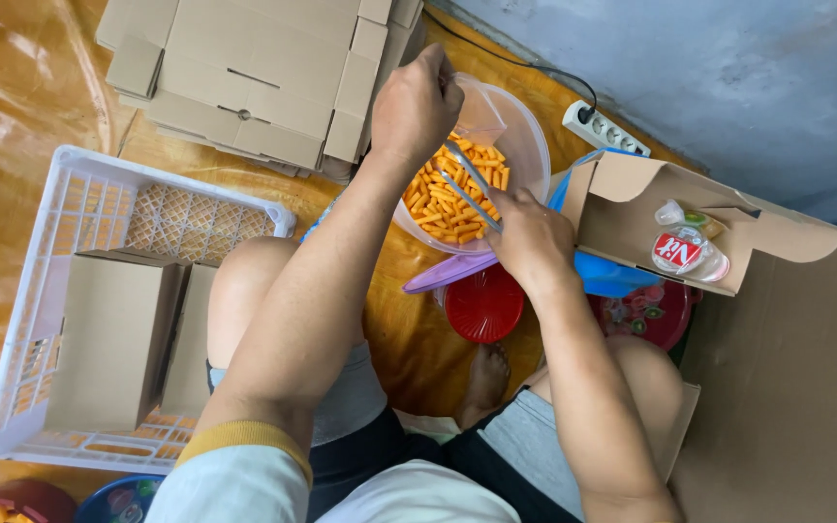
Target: A person assembles a small cardboard box, fills it with small items, and uses tongs to carefully place snacks inside.
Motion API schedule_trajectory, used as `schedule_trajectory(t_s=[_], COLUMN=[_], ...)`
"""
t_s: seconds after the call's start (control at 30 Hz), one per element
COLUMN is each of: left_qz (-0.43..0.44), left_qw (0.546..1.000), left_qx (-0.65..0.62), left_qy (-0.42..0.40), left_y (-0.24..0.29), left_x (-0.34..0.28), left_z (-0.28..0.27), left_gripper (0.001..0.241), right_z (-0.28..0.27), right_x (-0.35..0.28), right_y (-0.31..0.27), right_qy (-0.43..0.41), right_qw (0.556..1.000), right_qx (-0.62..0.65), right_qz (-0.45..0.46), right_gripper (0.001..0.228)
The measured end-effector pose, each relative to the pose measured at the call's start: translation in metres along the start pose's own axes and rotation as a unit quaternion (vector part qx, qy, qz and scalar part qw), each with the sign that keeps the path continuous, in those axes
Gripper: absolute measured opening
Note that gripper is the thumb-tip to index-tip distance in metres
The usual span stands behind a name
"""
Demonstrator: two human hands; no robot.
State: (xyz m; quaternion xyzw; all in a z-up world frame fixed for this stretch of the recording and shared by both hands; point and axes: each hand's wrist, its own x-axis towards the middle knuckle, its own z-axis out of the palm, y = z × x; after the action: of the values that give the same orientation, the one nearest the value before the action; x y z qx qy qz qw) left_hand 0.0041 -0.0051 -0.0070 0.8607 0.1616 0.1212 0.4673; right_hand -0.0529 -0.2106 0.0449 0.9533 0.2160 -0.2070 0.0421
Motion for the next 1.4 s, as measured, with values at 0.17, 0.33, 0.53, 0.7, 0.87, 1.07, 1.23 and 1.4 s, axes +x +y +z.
schedule_trajectory(t_s=[0.17, 0.33, 0.53, 0.7, 0.87, 1.07, 1.23, 1.4], left_qz=[-0.027, -0.037, -0.035, -0.033, -0.012, -0.004, 0.012, 0.006], left_qw=[1.0, 0.999, 0.999, 0.999, 1.0, 1.0, 1.0, 1.0], left_qx=[0.003, 0.009, -0.002, 0.008, 0.006, 0.009, 0.007, 0.009], left_qy=[-0.011, -0.017, -0.022, -0.027, -0.009, -0.01, -0.008, -0.019], left_y=[0.002, 0.002, 0.004, 0.004, 0.001, 0.002, 0.004, 0.005], left_x=[-0.001, 0.001, 0.001, 0.003, -0.001, -0.001, -0.002, -0.004], left_z=[-0.01, -0.012, -0.01, -0.009, -0.004, -0.006, -0.007, -0.012], left_gripper=[0.011, 0.014, 0.011, 0.014, 0.013, 0.011, 0.01, 0.01], right_z=[0.016, 0.016, 0.03, 0.034, 0.048, 0.056, 0.066, 0.072], right_x=[0.022, 0.036, 0.047, 0.055, 0.056, 0.057, 0.065, 0.068], right_y=[-0.001, -0.011, -0.004, -0.006, -0.008, -0.004, -0.002, 0.0], right_qy=[-0.022, -0.054, -0.021, -0.07, -0.047, -0.015, -0.003, -0.006], right_qw=[1.0, 0.998, 0.999, 0.989, 0.991, 0.99, 0.987, 0.988], right_qx=[0.014, -0.013, -0.011, -0.048, -0.087, -0.119, -0.144, -0.13], right_qz=[0.017, 0.039, 0.04, 0.118, 0.088, 0.075, 0.077, 0.089], right_gripper=[0.057, 0.058, 0.058, 0.062, 0.057, 0.062, 0.068, 0.061])
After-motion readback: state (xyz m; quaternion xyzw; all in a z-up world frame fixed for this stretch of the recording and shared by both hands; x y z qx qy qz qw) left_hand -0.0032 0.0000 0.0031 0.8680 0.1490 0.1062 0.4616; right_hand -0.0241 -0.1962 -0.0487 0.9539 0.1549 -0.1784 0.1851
